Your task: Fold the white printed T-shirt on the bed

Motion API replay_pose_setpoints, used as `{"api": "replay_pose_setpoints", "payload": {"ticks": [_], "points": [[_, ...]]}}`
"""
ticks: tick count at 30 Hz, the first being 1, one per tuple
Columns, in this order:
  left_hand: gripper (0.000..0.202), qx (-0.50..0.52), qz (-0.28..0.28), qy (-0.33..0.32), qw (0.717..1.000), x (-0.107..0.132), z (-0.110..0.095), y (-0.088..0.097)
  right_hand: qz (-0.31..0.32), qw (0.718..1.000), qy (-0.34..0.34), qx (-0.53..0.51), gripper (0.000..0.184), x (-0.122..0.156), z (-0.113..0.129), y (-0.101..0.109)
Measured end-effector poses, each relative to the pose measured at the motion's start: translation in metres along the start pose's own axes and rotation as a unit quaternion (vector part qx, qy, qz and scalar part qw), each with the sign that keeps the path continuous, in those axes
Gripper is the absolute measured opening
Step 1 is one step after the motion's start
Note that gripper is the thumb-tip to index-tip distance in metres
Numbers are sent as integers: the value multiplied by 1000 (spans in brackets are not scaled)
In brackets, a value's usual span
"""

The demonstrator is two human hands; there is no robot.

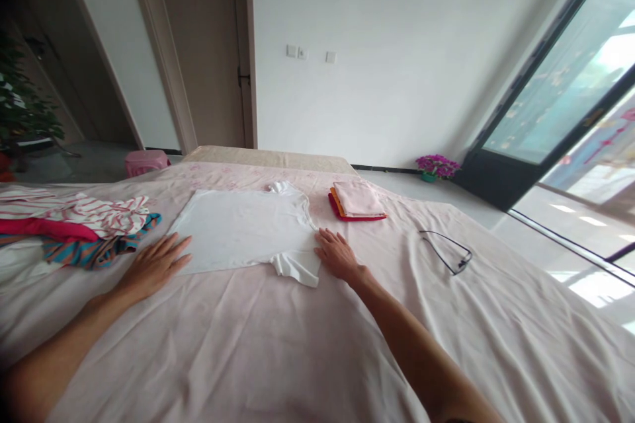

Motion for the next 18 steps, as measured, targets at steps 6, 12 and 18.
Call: {"api": "replay_pose_setpoints", "payload": {"ticks": [6, 12, 18], "points": [[43, 136, -1, -108, 985, 14, 25, 23, -1, 978, 147, -145, 48, 42, 21, 26], [23, 146, 48, -148, 977, 32, 50, 31, -7, 976, 174, -133, 31, 42, 39, 27], [21, 155, 25, -122, 980, 24, 52, 24, -22, 976, 150, -156, 26, 18, 38, 26]]}}
Point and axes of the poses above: each hand's wrist, its own x-axis away from the middle knuckle, its own y-axis out of the back of the hand, z = x × y, the point moved 5 cm from there along -x, towards the middle knuckle, and after that the axes turned 1 degree about x, right-handed, at the moved point
